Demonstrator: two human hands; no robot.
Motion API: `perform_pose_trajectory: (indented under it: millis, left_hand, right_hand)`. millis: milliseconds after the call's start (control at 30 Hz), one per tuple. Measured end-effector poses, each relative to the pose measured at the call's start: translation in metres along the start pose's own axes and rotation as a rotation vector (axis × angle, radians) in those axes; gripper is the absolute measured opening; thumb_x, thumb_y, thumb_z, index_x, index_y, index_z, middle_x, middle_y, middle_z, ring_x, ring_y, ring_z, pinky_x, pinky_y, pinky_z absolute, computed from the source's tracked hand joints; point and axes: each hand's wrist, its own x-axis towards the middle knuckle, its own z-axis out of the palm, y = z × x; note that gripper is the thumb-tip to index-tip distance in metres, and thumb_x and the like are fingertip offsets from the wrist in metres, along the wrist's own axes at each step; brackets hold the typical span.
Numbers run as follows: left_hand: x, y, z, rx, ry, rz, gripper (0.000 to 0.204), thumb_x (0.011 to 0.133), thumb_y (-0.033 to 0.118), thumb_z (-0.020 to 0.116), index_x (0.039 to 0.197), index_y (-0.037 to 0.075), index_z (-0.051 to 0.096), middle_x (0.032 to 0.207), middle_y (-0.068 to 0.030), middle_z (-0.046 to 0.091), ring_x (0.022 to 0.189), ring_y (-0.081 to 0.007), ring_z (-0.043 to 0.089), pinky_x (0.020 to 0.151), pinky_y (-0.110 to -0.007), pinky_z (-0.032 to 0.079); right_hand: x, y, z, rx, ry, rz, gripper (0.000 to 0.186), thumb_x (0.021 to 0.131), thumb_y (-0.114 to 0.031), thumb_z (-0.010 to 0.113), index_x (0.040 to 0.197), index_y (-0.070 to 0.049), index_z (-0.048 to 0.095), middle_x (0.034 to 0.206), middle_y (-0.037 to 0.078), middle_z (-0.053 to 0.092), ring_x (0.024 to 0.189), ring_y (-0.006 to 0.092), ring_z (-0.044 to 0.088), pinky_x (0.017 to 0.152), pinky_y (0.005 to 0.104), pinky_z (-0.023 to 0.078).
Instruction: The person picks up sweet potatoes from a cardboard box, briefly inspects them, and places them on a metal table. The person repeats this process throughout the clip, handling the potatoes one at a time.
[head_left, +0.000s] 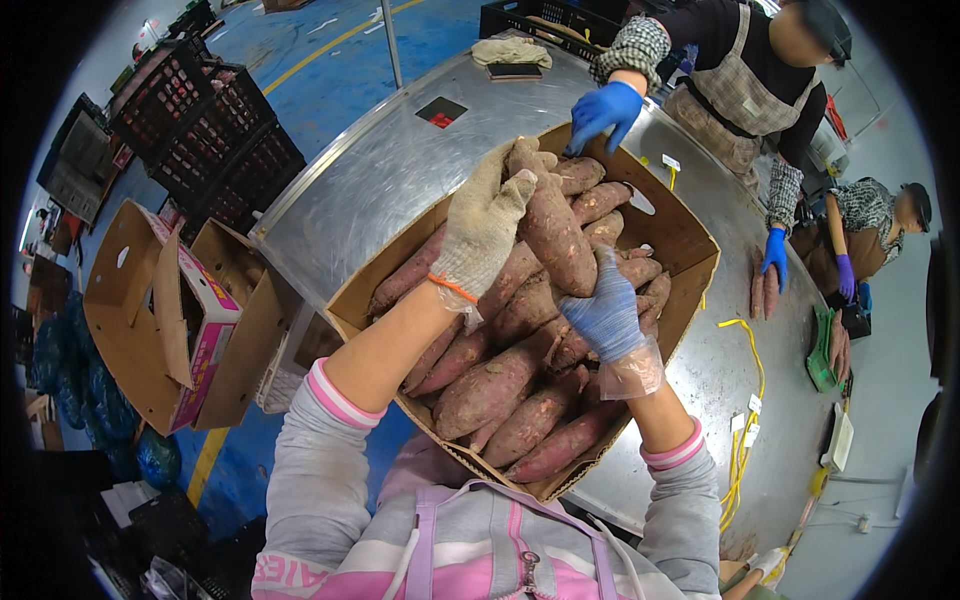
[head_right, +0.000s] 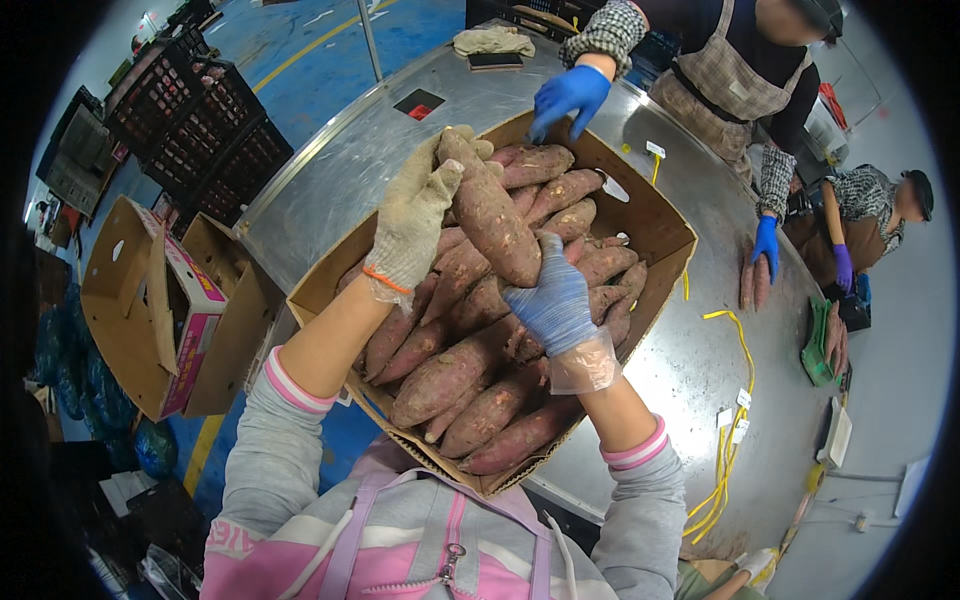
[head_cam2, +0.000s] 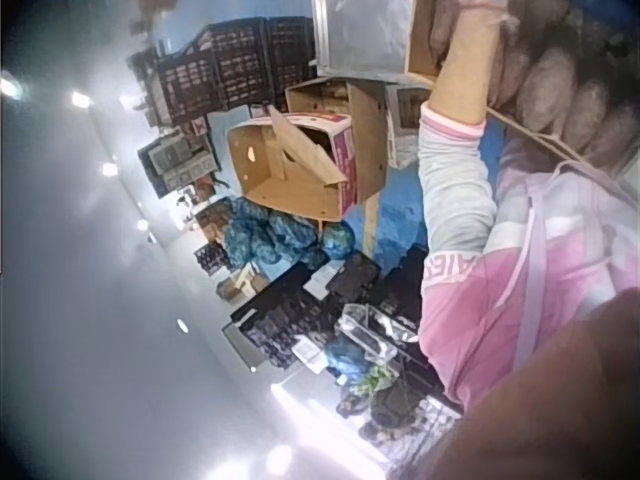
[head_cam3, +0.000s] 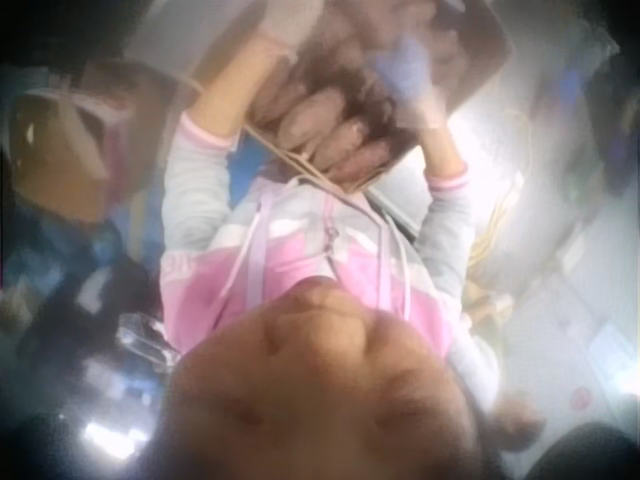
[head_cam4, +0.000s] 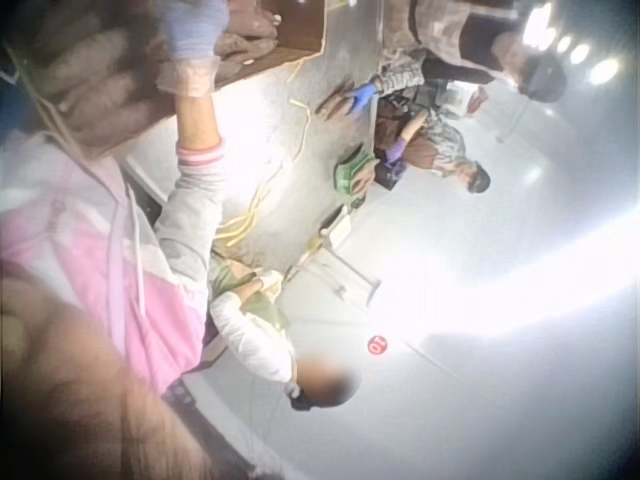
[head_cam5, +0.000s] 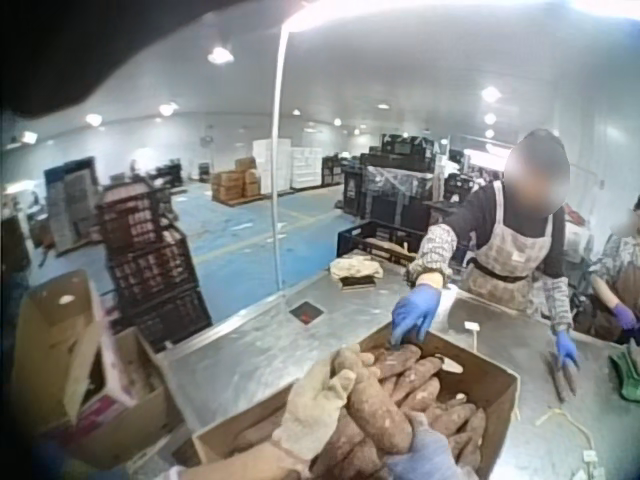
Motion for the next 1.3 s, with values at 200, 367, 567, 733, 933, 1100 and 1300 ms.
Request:
perform_pose_trajectory:
  millis: [200,367,567,733,933,1100,1300]
  left_hand:
    - [0.006,0.002,-0.013,0.126,0.012,0.018,0.049,0.1,0.032,0.049,0.134,-0.003,0.043,0.118,-0.0217,0.06,0.105,-0.0302,0.063,0.092,-0.039,0.052]
    - [0.0,0.017,-0.003,-0.422,-0.101,-0.187,0.057,0.099,0.045,0.041,0.132,0.0,0.046,0.115,-0.0244,0.061,0.102,-0.0369,0.063,0.091,-0.046,0.052]
    - [-0.003,0.024,-0.009,-0.569,-0.161,-0.156,0.041,0.098,0.029,0.041,0.118,-0.004,0.055,0.106,-0.0231,0.063,0.096,-0.0359,0.064,0.088,-0.045,0.052]
    - [0.0,0.024,-0.021,-0.3,-0.205,-0.1,0.04,0.1,0.027,0.037,0.109,-0.006,0.056,0.101,-0.0214,0.064,0.09,-0.0329,0.064,0.085,-0.043,0.052]
    - [-0.001,0.016,0.003,-0.28,-0.103,-0.214,0.05,0.094,0.034,0.059,0.122,-0.006,0.047,0.118,-0.0217,0.059,0.101,-0.0304,0.063,0.092,-0.041,0.051]
    - [-0.001,-0.006,-0.006,-0.151,-0.216,-0.189,0.071,0.086,0.041,0.07,0.13,-0.006,0.042,0.127,-0.0192,0.056,0.115,-0.0245,0.055,0.1,-0.036,0.046]
    - [0.003,-0.013,-0.01,0.044,0.189,-0.374,0.046,0.092,0.032,0.064,0.12,-0.003,0.053,0.115,-0.013,0.059,0.105,-0.0224,0.059,0.092,-0.035,0.05]
  right_hand:
    - [0.001,0.0,-0.015,0.402,-0.152,-0.159,0.078,0.07,-0.022,0.082,0.133,0.0,0.042,0.124,0.017,0.056,0.112,0.0228,0.057,0.093,0.0344,0.047]
    - [-0.005,-0.01,-0.025,0.762,-0.502,0.052,0.079,0.073,-0.022,0.08,0.138,0.001,0.04,0.125,0.009,0.054,0.113,0.0153,0.052,0.097,0.0311,0.043]
    - [0.008,0.008,-0.039,0.793,-0.975,0.288,0.067,0.067,-0.024,0.079,0.124,-0.002,0.053,0.1,0.004,0.061,0.087,0.011,0.059,0.07,0.0237,0.049]
    - [-0.005,-0.023,-0.028,0.816,-0.781,0.245,0.05,0.065,-0.026,0.076,0.106,-0.004,0.059,0.083,0.004,0.061,0.062,0.0116,0.056,0.053,0.0222,0.044]
    - [-0.001,-0.01,-0.03,0.89,-0.751,0.227,0.059,0.07,-0.041,0.076,0.111,-0.003,0.056,0.08,0.005,0.058,0.058,0.0123,0.053,0.047,0.0235,0.04]
    - [0.0,0.005,-0.034,1.306,-0.853,0.337,0.063,0.088,-0.064,0.052,0.118,-0.008,0.055,0.094,0.009,0.063,0.062,0.0127,0.057,0.045,0.0238,0.042]
    - [0.004,-0.03,-0.029,0.921,-0.4,0.328,0.071,0.087,-0.056,0.059,0.13,-0.001,0.047,0.099,0.01,0.063,0.068,0.0127,0.059,0.056,0.0247,0.047]
